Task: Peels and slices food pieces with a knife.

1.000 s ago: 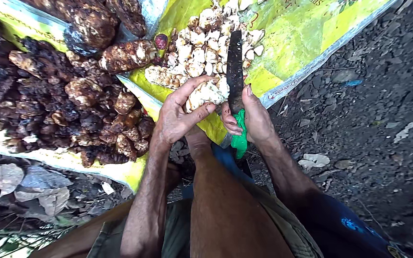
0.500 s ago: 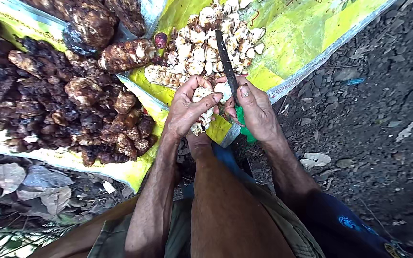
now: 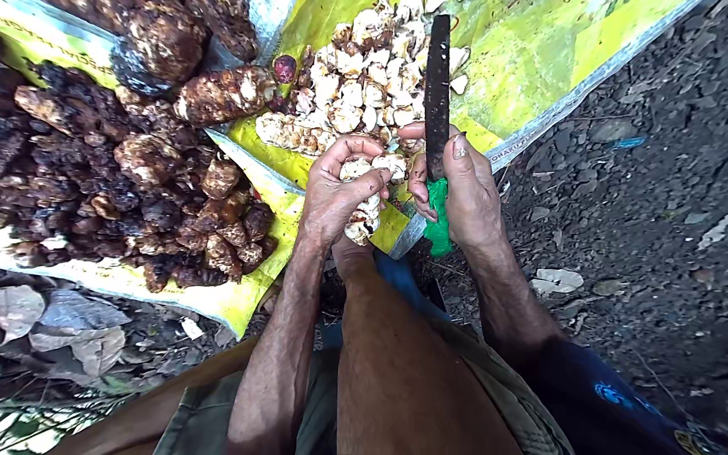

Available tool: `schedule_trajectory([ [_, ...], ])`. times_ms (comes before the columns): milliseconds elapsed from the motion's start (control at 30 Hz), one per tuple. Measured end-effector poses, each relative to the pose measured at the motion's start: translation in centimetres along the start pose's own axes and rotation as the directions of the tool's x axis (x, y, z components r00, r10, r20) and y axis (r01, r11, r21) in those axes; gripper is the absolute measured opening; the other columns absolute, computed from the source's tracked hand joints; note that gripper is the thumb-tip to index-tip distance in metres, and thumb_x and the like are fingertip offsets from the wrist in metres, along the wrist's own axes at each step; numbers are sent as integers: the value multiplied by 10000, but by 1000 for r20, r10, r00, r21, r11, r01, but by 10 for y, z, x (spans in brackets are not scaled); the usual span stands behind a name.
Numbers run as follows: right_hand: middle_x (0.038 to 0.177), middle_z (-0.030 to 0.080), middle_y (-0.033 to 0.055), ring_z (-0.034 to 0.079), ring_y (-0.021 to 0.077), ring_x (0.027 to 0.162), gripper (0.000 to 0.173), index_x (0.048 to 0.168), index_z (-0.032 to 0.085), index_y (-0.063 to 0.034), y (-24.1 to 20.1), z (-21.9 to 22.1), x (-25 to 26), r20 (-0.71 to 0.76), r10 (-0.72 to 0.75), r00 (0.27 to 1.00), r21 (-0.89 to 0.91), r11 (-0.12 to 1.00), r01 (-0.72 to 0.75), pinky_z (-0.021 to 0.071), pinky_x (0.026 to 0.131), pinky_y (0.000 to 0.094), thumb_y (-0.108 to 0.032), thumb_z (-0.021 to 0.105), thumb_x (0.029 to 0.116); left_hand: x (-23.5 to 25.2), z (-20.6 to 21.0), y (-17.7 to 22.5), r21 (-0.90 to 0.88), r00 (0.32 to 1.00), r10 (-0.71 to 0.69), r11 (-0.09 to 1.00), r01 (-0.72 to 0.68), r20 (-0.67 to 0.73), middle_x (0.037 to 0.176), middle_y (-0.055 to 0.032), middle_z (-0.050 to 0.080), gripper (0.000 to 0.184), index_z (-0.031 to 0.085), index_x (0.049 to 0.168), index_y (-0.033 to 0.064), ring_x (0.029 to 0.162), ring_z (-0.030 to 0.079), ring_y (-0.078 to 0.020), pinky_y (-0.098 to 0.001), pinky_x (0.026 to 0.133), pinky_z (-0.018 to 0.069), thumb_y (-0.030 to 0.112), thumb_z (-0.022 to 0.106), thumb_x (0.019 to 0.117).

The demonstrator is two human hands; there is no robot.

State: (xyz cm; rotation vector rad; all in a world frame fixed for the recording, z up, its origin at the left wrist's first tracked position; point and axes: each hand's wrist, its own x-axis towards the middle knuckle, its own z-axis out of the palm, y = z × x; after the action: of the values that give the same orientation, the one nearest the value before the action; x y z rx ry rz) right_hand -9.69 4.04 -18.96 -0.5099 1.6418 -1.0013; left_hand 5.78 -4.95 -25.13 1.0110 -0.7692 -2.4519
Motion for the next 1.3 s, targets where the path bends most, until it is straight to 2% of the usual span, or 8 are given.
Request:
schedule_trajectory([
  [133, 693, 526, 13, 441, 125, 447, 539, 1442, 544, -140, 4, 2, -7, -39, 43, 998, -87, 995, -46, 378, 360, 258, -418, 221, 1112, 2, 3, -1, 187, 978, 171, 971, -147, -116, 907, -115, 676, 265, 615, 1094, 5, 672, 685, -213, -371, 603, 634, -29, 708, 848],
  [333, 742, 535, 27, 461, 133, 476, 514, 1569, 388, -217, -3, 20, -23, 40, 129, 991, -44, 991, -127, 398, 379, 260, -391, 276, 1098, 4, 11, 0, 441, 916, 346, 868, -229, -205, 1016, -82, 665, 242, 641, 1057, 35, 771, 686, -172, -346, 666, 628, 37, 744, 839],
  [467, 768, 534, 40, 463, 139, 473, 495, 1566, 382, -233, -3, 24, -20, 25, 131, 991, -41, 991, -130, 394, 361, 260, -362, 273, 1100, 0, 18, 1, 506, 910, 361, 835, -217, -204, 1017, -69, 677, 237, 652, 1080, 45, 816, 693, -158, -332, 694, 624, 34, 720, 853],
  [567, 768, 533, 43, 470, 144, 479, 493, 1571, 380, -242, -2, 23, -18, 18, 140, 990, -33, 990, -140, 403, 359, 264, -350, 275, 1102, -10, 27, -1, 605, 912, 344, 783, -146, -224, 1014, -29, 678, 204, 633, 1116, 121, 807, 685, -149, -313, 672, 607, 89, 697, 925],
  [700, 769, 551, 27, 473, 124, 479, 469, 1540, 407, -195, 4, 20, -12, 22, 112, 993, 1, 994, -112, 397, 369, 239, -316, 274, 1108, -5, 21, 0, 567, 908, 367, 800, -198, -202, 993, -45, 705, 227, 661, 1073, 59, 876, 693, -144, -323, 745, 604, 53, 697, 850],
  [967, 780, 541, 26, 475, 121, 490, 475, 1554, 397, -194, 3, 18, -13, 30, 128, 991, -33, 991, -127, 410, 379, 246, -320, 290, 1109, 0, 15, 3, 478, 932, 321, 854, -207, -170, 987, -64, 691, 247, 655, 1076, 28, 780, 698, -149, -325, 684, 631, 18, 723, 839],
  [1167, 732, 530, 24, 468, 124, 472, 459, 1553, 409, -249, -1, 22, -15, 0, 186, 983, -34, 982, -186, 404, 385, 239, -324, 321, 1108, -13, 8, 20, 611, 968, 239, 778, -146, -73, 974, -58, 677, 229, 646, 1081, 37, 774, 650, -106, -232, 646, 549, -4, 685, 859],
  [1300, 730, 522, 23, 467, 120, 473, 442, 1527, 425, -235, 0, 21, -13, 13, 177, 984, 10, 984, -178, 397, 375, 233, -333, 330, 1107, -9, 8, 16, 642, 948, 313, 739, -206, -56, 963, -42, 692, 240, 664, 1062, 37, 858, 664, -99, -242, 736, 558, -1, 698, 827],
])
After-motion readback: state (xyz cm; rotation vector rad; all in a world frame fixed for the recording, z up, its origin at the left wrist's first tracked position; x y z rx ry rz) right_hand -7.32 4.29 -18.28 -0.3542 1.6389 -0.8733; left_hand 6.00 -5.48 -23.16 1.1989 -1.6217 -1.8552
